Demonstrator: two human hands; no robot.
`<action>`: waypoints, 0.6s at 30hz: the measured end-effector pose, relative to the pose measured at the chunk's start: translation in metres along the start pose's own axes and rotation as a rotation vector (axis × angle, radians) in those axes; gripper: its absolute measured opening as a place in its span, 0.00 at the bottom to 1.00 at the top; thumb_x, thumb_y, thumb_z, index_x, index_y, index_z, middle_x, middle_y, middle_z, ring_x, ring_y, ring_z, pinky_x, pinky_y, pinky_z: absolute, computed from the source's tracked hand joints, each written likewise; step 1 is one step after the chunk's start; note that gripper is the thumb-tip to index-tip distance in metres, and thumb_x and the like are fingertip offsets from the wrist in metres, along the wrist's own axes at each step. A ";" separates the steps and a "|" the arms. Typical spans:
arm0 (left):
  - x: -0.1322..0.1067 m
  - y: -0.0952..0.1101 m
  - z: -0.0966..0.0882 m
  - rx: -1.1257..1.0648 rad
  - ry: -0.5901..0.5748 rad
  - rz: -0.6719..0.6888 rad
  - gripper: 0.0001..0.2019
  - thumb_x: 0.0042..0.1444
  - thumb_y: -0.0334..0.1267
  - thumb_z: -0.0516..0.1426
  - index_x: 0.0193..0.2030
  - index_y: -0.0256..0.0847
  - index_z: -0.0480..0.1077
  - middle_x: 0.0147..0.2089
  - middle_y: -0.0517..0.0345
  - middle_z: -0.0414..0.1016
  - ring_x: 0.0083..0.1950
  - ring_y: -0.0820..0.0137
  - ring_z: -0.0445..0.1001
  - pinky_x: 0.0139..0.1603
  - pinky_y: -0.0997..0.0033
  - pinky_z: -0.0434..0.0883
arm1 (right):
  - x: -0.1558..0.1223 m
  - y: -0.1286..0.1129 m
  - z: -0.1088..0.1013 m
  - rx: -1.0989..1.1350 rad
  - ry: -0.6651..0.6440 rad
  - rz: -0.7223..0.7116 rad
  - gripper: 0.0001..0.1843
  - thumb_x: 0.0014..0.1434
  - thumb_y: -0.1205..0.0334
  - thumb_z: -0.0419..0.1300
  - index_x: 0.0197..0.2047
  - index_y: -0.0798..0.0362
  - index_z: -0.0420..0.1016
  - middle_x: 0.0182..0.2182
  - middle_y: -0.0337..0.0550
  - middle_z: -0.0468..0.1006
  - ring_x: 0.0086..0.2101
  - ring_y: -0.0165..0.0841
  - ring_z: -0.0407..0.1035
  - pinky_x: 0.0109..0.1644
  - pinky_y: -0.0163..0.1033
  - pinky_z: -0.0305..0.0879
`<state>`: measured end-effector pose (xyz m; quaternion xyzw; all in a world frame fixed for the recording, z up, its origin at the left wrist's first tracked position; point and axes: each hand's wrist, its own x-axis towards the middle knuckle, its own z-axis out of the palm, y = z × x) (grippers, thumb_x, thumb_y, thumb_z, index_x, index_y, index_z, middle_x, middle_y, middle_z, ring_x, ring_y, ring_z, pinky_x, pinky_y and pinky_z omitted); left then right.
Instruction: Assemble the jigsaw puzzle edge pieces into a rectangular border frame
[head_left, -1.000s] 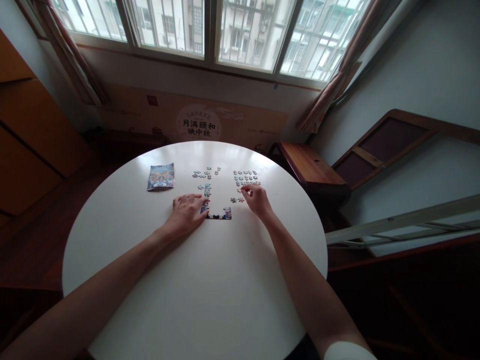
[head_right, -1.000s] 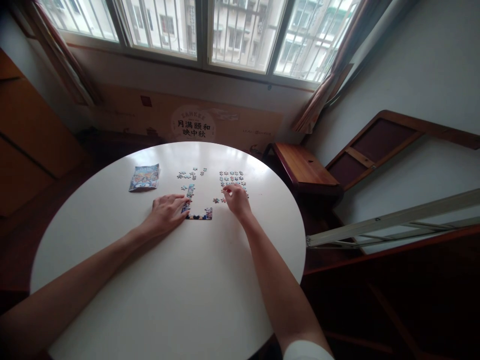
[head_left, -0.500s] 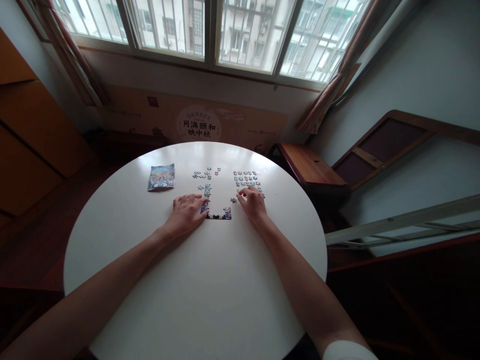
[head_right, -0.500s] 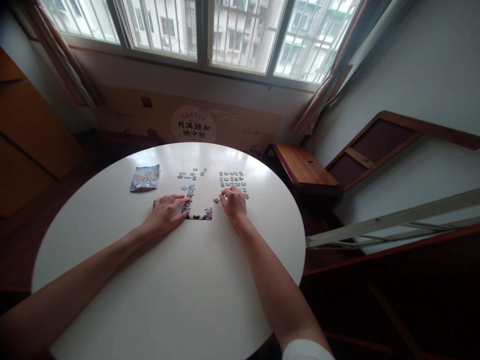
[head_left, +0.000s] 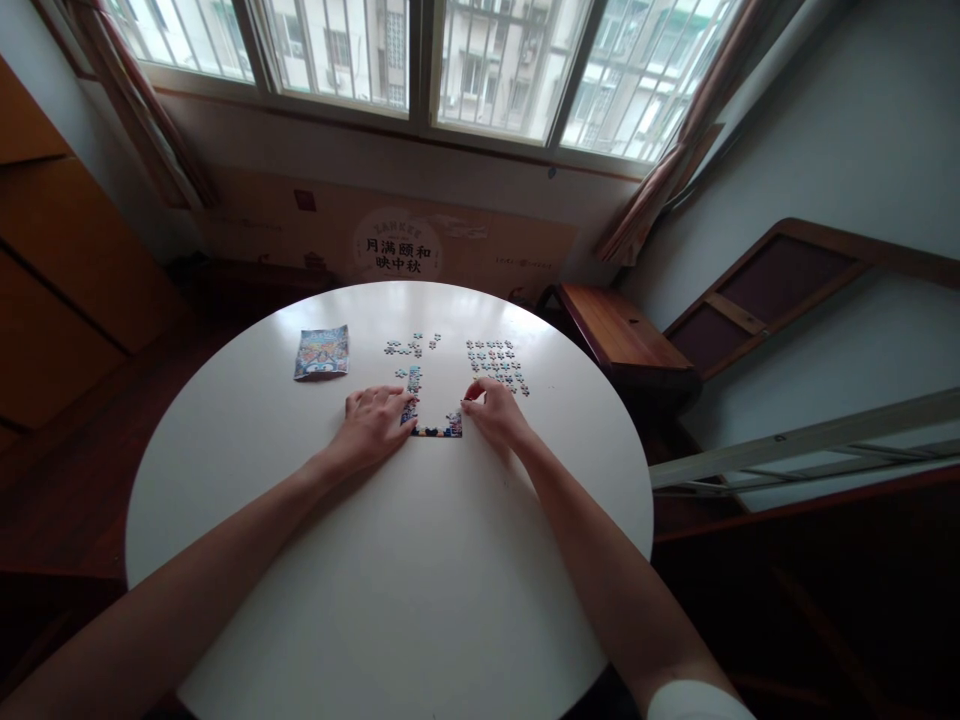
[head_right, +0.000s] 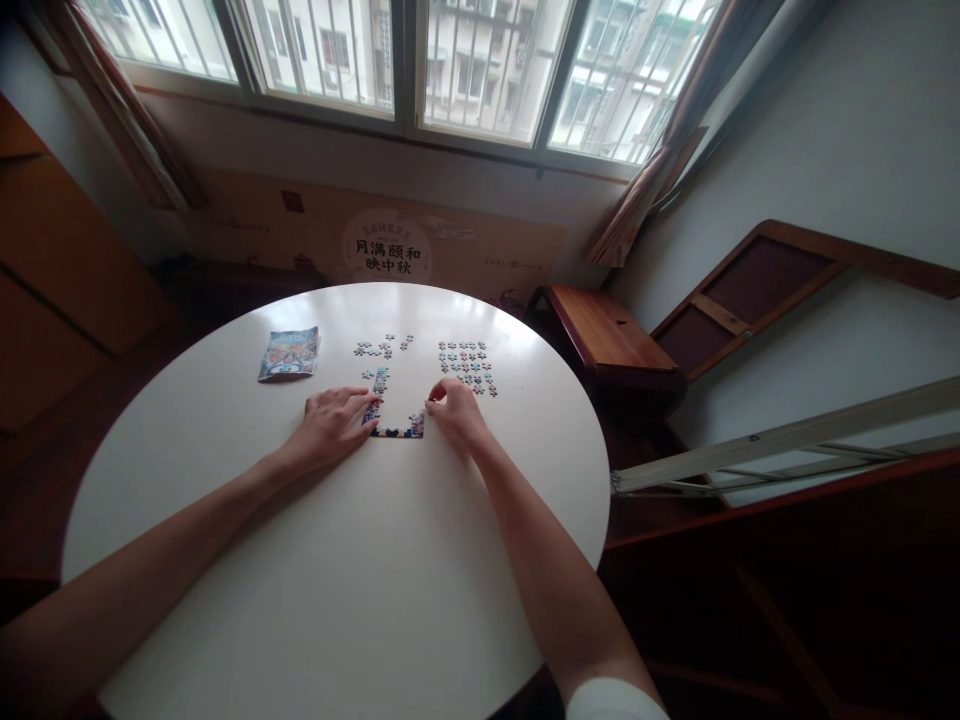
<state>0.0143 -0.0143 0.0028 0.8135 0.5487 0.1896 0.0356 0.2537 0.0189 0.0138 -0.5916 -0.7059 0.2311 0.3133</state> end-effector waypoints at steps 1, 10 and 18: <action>0.000 0.000 0.000 0.000 -0.002 0.001 0.20 0.61 0.49 0.51 0.57 0.48 0.68 0.60 0.51 0.69 0.61 0.56 0.63 0.61 0.51 0.53 | 0.001 0.000 0.001 0.069 0.007 -0.003 0.06 0.51 0.63 0.62 0.34 0.55 0.77 0.31 0.41 0.76 0.30 0.30 0.67 0.35 0.36 0.63; 0.000 0.002 -0.003 -0.015 -0.015 -0.013 0.20 0.60 0.49 0.51 0.57 0.49 0.68 0.60 0.51 0.68 0.62 0.56 0.62 0.62 0.51 0.53 | 0.004 -0.002 0.002 0.357 -0.091 -0.033 0.05 0.49 0.68 0.61 0.30 0.56 0.78 0.30 0.45 0.80 0.31 0.31 0.73 0.37 0.37 0.70; 0.000 0.001 -0.002 -0.009 -0.007 0.003 0.20 0.61 0.49 0.50 0.57 0.48 0.68 0.60 0.51 0.68 0.61 0.56 0.62 0.61 0.51 0.53 | 0.005 0.004 0.002 0.337 -0.199 -0.086 0.12 0.51 0.70 0.59 0.38 0.55 0.81 0.35 0.45 0.81 0.33 0.30 0.74 0.37 0.35 0.70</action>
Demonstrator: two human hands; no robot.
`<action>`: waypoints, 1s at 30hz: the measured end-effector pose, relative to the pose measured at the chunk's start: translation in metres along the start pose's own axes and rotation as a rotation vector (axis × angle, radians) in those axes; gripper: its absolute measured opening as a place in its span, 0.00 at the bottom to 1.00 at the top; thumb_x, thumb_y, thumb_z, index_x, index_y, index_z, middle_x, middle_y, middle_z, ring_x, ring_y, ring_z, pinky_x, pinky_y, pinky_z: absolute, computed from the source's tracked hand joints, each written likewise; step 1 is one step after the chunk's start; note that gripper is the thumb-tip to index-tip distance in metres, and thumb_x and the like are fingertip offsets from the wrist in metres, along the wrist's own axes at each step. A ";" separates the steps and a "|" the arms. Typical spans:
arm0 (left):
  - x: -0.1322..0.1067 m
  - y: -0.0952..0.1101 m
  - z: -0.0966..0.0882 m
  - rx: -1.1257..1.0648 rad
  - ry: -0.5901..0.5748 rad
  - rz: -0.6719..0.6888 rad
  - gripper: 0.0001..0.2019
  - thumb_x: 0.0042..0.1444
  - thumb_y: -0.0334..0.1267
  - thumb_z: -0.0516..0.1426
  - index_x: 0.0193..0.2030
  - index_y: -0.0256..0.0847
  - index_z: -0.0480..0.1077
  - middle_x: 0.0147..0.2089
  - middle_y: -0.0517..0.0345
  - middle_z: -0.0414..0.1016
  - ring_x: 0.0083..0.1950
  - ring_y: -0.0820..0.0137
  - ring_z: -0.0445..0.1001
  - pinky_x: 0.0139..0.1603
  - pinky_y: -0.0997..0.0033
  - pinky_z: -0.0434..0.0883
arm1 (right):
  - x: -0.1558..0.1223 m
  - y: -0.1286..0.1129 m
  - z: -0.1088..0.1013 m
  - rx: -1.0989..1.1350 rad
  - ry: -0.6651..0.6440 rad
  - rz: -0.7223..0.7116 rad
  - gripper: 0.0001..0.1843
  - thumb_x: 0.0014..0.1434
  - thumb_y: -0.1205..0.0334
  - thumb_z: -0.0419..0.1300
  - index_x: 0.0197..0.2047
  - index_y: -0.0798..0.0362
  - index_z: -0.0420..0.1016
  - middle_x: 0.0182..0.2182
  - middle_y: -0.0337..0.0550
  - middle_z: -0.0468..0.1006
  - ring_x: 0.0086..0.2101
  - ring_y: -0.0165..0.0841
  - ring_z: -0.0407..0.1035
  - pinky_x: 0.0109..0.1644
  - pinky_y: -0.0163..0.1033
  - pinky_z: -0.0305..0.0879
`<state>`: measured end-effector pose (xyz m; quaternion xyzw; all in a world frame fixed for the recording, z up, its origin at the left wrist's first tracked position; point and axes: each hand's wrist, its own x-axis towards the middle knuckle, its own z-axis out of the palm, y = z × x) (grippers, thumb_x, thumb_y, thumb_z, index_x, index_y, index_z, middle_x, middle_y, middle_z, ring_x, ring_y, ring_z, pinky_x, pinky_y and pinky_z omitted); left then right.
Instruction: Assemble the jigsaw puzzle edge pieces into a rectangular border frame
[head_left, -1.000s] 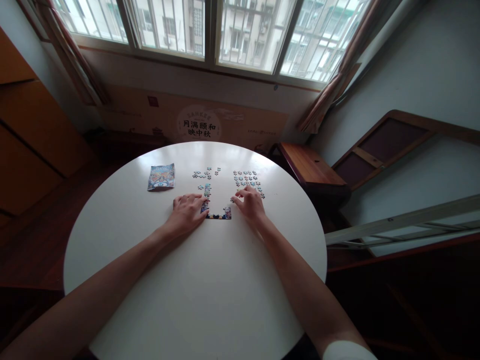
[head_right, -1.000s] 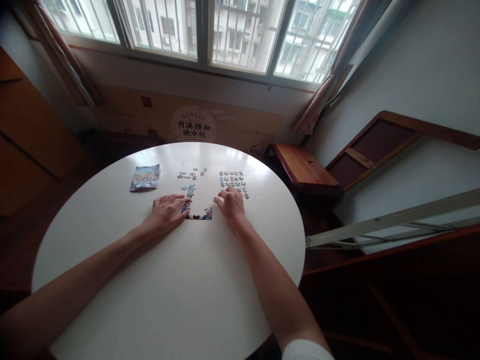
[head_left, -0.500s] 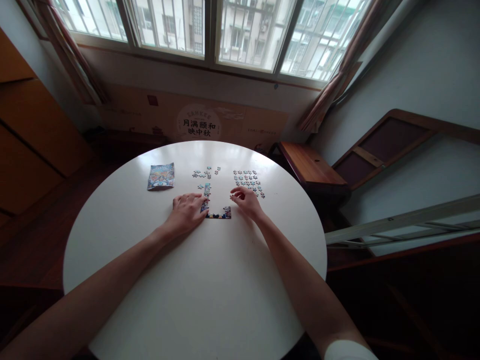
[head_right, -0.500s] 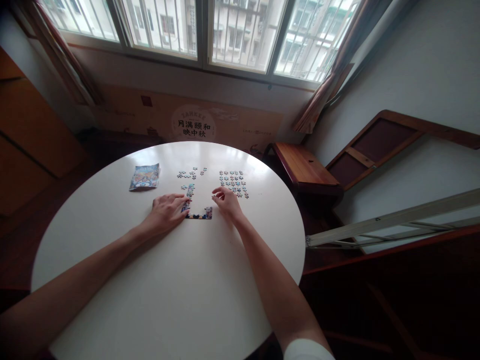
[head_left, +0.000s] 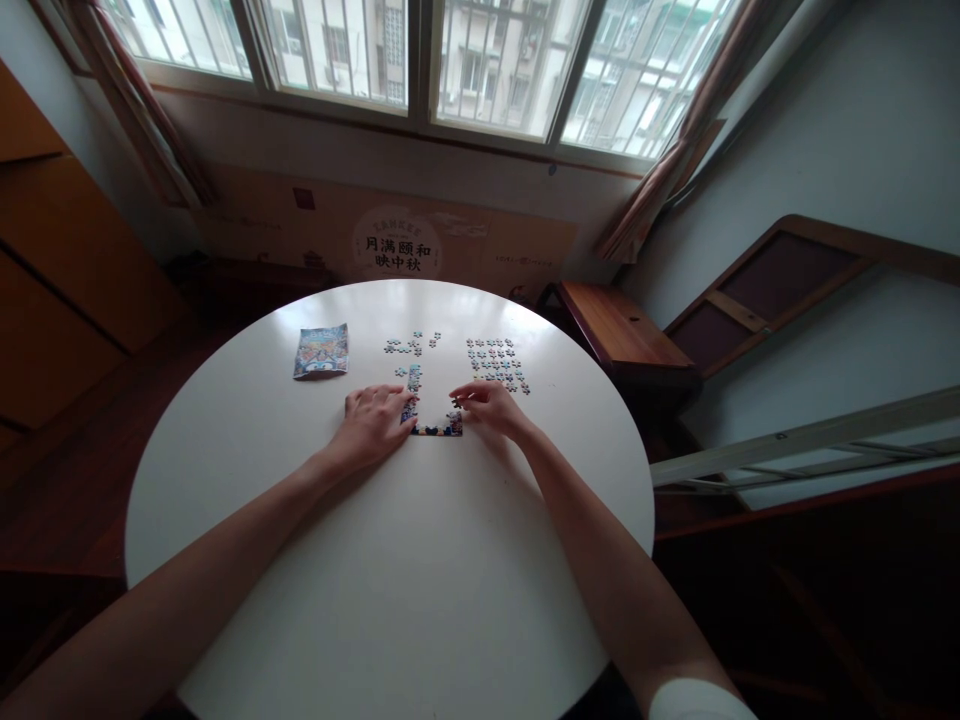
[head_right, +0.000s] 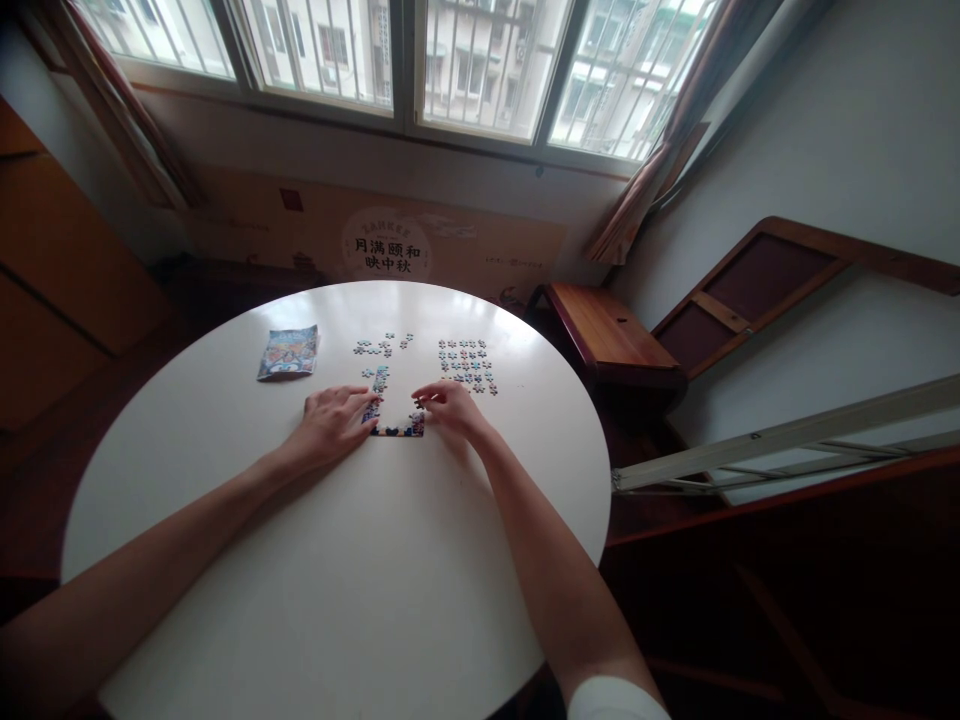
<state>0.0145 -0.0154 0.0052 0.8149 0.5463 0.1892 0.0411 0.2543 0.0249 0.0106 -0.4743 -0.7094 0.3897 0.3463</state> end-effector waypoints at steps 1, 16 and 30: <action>0.000 0.000 0.000 -0.001 0.002 0.000 0.20 0.61 0.49 0.50 0.57 0.48 0.68 0.60 0.51 0.68 0.61 0.56 0.62 0.61 0.51 0.53 | 0.000 0.001 0.000 -0.011 -0.006 -0.010 0.11 0.52 0.70 0.59 0.38 0.55 0.81 0.35 0.45 0.81 0.33 0.30 0.74 0.38 0.35 0.70; -0.001 0.000 0.000 0.010 0.001 -0.007 0.19 0.61 0.49 0.50 0.56 0.49 0.68 0.61 0.52 0.68 0.61 0.56 0.63 0.61 0.51 0.53 | -0.001 0.004 0.001 -0.123 -0.021 -0.029 0.11 0.53 0.70 0.59 0.38 0.54 0.81 0.33 0.43 0.81 0.33 0.30 0.72 0.38 0.34 0.68; 0.000 -0.001 0.002 0.020 -0.004 -0.005 0.20 0.61 0.50 0.50 0.58 0.48 0.68 0.61 0.51 0.68 0.62 0.56 0.62 0.62 0.51 0.52 | -0.001 0.007 0.003 -0.223 0.044 -0.104 0.05 0.53 0.66 0.63 0.35 0.55 0.80 0.30 0.41 0.75 0.29 0.28 0.68 0.35 0.34 0.64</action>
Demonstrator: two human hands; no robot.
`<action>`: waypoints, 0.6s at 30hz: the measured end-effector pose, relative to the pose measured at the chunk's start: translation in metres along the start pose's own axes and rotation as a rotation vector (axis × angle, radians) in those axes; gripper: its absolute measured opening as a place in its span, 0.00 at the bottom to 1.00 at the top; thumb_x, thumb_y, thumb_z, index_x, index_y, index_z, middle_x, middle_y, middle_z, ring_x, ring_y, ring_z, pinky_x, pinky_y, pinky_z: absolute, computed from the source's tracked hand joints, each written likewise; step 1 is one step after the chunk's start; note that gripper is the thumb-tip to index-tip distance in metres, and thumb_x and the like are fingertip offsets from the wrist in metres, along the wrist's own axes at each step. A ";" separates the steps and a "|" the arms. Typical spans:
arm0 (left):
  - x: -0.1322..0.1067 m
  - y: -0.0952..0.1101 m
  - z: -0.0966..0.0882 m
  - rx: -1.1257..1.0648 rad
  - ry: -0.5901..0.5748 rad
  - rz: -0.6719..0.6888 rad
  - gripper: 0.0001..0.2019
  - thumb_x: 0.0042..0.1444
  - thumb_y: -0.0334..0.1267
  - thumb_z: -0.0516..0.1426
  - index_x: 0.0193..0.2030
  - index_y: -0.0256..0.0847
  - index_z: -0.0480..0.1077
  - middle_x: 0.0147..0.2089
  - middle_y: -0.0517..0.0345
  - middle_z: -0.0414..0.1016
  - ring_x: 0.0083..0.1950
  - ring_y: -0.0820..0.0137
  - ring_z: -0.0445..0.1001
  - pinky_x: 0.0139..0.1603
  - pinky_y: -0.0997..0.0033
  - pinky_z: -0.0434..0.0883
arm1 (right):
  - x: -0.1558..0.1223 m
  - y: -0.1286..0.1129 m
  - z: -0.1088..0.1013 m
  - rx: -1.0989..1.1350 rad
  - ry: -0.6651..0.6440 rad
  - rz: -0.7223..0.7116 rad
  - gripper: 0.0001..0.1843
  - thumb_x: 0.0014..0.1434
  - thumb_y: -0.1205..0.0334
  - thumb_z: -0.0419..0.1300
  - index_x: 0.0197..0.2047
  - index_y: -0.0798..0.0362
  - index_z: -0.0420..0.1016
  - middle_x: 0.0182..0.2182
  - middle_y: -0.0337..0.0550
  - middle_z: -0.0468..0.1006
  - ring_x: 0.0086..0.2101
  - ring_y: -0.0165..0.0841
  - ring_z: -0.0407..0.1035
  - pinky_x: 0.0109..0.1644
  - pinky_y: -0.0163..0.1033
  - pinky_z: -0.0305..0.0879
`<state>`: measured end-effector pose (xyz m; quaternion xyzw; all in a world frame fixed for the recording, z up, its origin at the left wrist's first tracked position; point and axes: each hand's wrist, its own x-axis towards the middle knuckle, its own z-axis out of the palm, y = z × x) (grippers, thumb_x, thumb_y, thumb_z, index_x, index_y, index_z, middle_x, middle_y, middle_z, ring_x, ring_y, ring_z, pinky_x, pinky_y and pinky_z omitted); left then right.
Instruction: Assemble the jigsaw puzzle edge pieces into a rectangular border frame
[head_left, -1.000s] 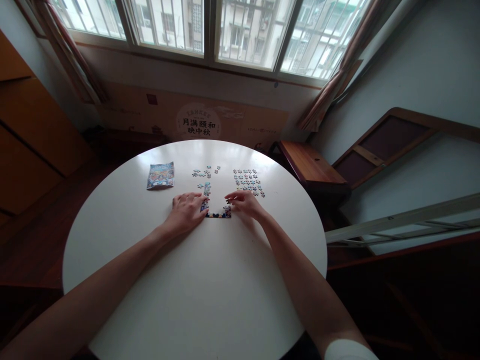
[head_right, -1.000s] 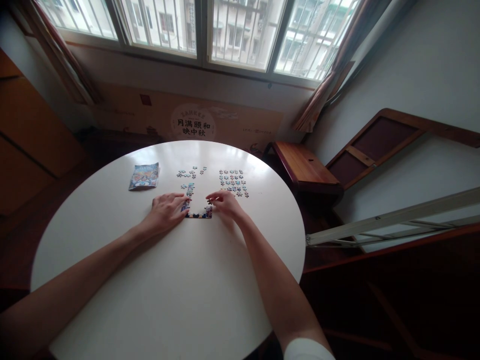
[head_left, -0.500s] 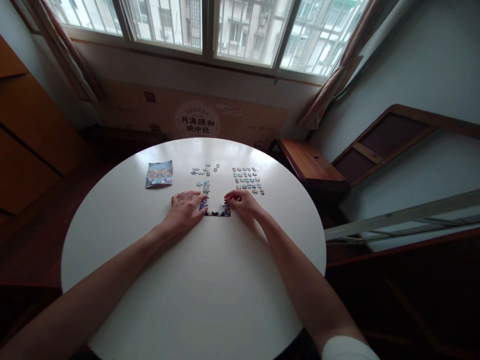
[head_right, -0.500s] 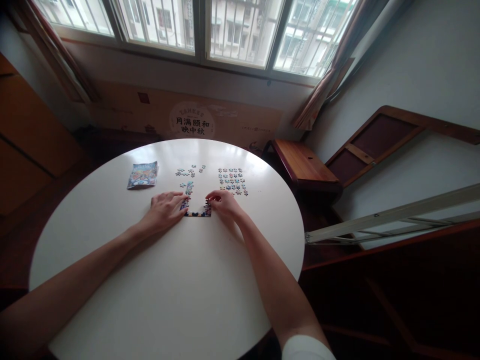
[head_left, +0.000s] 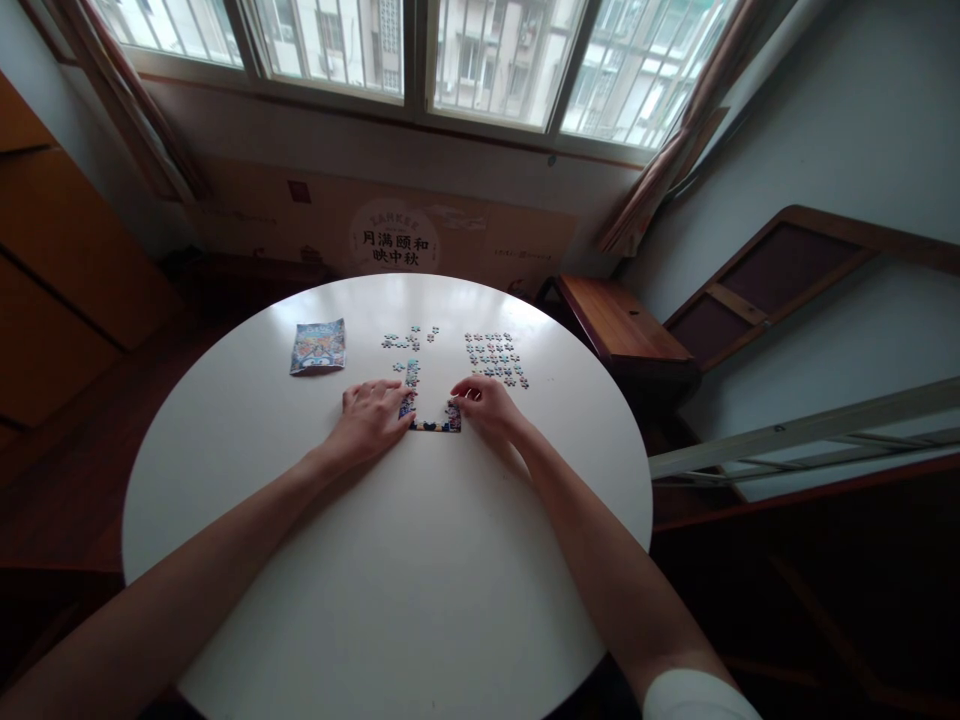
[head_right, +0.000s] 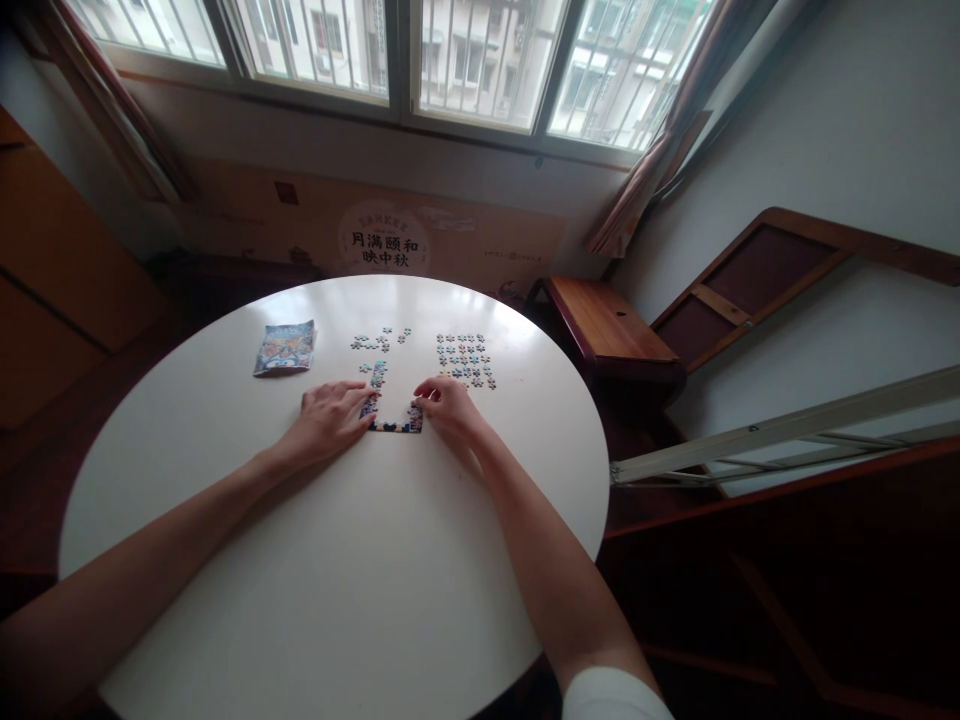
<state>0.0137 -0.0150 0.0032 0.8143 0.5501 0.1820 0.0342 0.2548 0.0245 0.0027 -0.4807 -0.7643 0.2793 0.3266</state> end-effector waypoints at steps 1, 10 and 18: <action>0.000 0.000 0.001 0.005 0.002 0.003 0.20 0.61 0.50 0.50 0.58 0.48 0.67 0.61 0.51 0.68 0.62 0.57 0.62 0.62 0.51 0.52 | 0.000 -0.001 0.001 -0.009 0.003 -0.013 0.04 0.53 0.67 0.63 0.34 0.56 0.79 0.30 0.41 0.74 0.29 0.28 0.67 0.34 0.33 0.64; 0.000 0.000 0.002 0.021 0.013 0.002 0.20 0.61 0.49 0.51 0.57 0.49 0.68 0.61 0.52 0.68 0.62 0.57 0.62 0.62 0.52 0.52 | 0.000 -0.001 0.004 -0.068 -0.003 -0.066 0.02 0.53 0.68 0.64 0.32 0.54 0.78 0.30 0.39 0.71 0.28 0.26 0.64 0.35 0.33 0.63; 0.001 0.000 0.000 0.014 -0.003 -0.004 0.20 0.61 0.49 0.51 0.58 0.48 0.68 0.61 0.51 0.68 0.61 0.56 0.62 0.62 0.51 0.53 | -0.002 -0.008 0.000 -0.056 -0.009 0.000 0.04 0.55 0.67 0.61 0.34 0.55 0.78 0.27 0.39 0.74 0.28 0.27 0.65 0.34 0.33 0.60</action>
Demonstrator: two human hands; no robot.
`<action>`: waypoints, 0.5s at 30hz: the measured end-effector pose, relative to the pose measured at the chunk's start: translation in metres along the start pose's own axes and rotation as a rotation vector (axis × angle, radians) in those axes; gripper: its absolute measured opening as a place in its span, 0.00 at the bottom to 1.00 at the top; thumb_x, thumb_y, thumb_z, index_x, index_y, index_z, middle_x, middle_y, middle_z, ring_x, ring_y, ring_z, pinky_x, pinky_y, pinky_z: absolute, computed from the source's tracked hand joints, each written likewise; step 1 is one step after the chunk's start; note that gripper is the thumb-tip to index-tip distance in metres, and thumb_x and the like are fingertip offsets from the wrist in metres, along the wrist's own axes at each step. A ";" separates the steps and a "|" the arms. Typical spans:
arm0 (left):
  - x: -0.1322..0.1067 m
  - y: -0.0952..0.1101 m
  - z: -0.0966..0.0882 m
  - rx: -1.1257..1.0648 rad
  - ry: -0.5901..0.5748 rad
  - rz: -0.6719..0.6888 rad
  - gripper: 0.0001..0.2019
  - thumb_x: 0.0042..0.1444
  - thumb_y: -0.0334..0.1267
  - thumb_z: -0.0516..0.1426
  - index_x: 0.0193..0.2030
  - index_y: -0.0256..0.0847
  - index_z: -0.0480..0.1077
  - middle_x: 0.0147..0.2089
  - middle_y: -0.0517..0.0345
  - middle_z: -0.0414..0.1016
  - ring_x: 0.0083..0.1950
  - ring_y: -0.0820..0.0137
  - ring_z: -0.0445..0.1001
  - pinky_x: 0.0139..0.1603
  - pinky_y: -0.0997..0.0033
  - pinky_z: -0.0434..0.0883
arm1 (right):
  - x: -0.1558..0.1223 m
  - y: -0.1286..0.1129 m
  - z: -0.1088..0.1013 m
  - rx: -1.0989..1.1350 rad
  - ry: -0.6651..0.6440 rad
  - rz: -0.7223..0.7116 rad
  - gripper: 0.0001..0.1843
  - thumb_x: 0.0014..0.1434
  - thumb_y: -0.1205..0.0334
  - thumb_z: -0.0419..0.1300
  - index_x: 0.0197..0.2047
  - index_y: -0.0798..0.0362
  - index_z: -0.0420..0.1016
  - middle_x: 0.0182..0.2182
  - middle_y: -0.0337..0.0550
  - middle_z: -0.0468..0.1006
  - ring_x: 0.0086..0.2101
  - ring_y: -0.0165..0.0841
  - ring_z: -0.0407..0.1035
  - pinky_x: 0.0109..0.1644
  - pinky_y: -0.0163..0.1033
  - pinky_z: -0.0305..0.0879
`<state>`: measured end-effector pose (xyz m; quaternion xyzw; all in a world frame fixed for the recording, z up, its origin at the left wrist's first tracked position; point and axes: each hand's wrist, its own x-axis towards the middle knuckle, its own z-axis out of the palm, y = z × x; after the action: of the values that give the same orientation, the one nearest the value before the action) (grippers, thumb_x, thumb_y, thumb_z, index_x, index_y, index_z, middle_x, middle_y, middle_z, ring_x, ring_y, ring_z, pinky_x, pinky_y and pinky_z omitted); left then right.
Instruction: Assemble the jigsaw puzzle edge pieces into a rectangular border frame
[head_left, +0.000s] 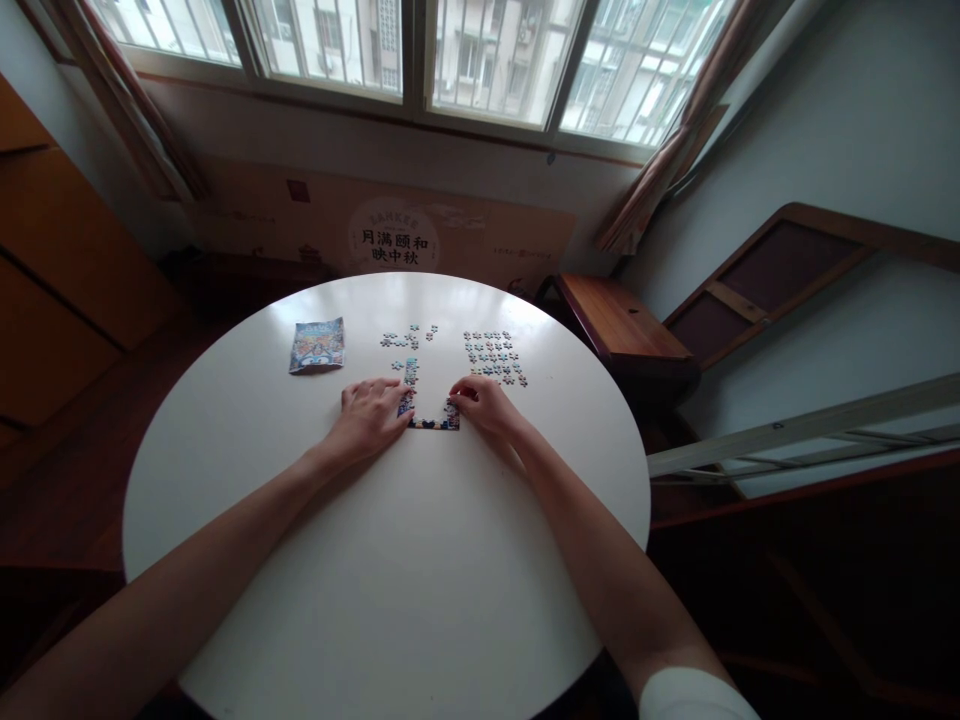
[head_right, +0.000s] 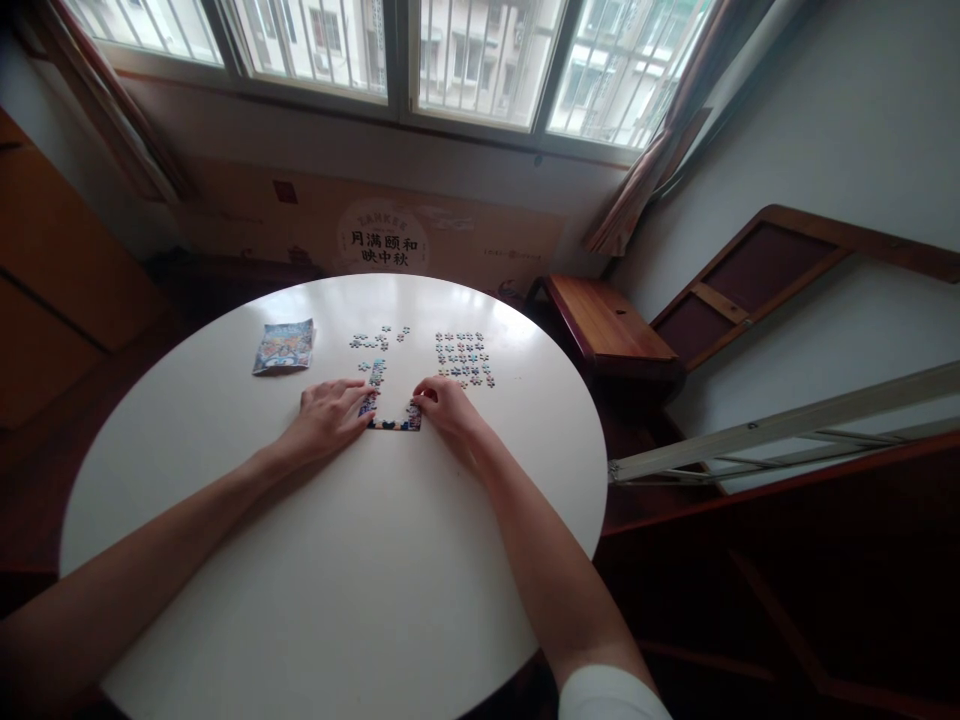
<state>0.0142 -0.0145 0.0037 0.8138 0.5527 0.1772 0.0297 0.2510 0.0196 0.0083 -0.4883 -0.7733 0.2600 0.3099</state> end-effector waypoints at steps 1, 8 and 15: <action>0.000 0.000 0.000 -0.002 -0.001 0.000 0.20 0.61 0.49 0.51 0.58 0.48 0.68 0.61 0.51 0.68 0.62 0.56 0.62 0.62 0.51 0.53 | 0.000 0.000 -0.001 0.020 0.003 0.023 0.06 0.56 0.66 0.60 0.35 0.55 0.78 0.26 0.39 0.74 0.27 0.27 0.65 0.33 0.33 0.60; 0.000 -0.002 0.001 -0.005 0.007 0.004 0.21 0.61 0.50 0.50 0.58 0.48 0.68 0.61 0.51 0.68 0.61 0.56 0.62 0.62 0.51 0.53 | -0.001 0.001 -0.003 0.040 0.012 0.055 0.10 0.56 0.67 0.56 0.38 0.55 0.78 0.26 0.40 0.75 0.26 0.28 0.66 0.33 0.33 0.60; 0.000 0.000 0.000 -0.010 0.002 0.000 0.20 0.61 0.49 0.51 0.57 0.48 0.68 0.60 0.52 0.68 0.61 0.56 0.63 0.62 0.51 0.53 | 0.000 0.001 0.001 0.004 0.038 0.033 0.11 0.54 0.70 0.55 0.36 0.55 0.79 0.29 0.42 0.77 0.29 0.29 0.68 0.36 0.34 0.61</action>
<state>0.0145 -0.0145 0.0039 0.8134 0.5520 0.1805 0.0334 0.2510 0.0197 0.0067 -0.5054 -0.7585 0.2572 0.3211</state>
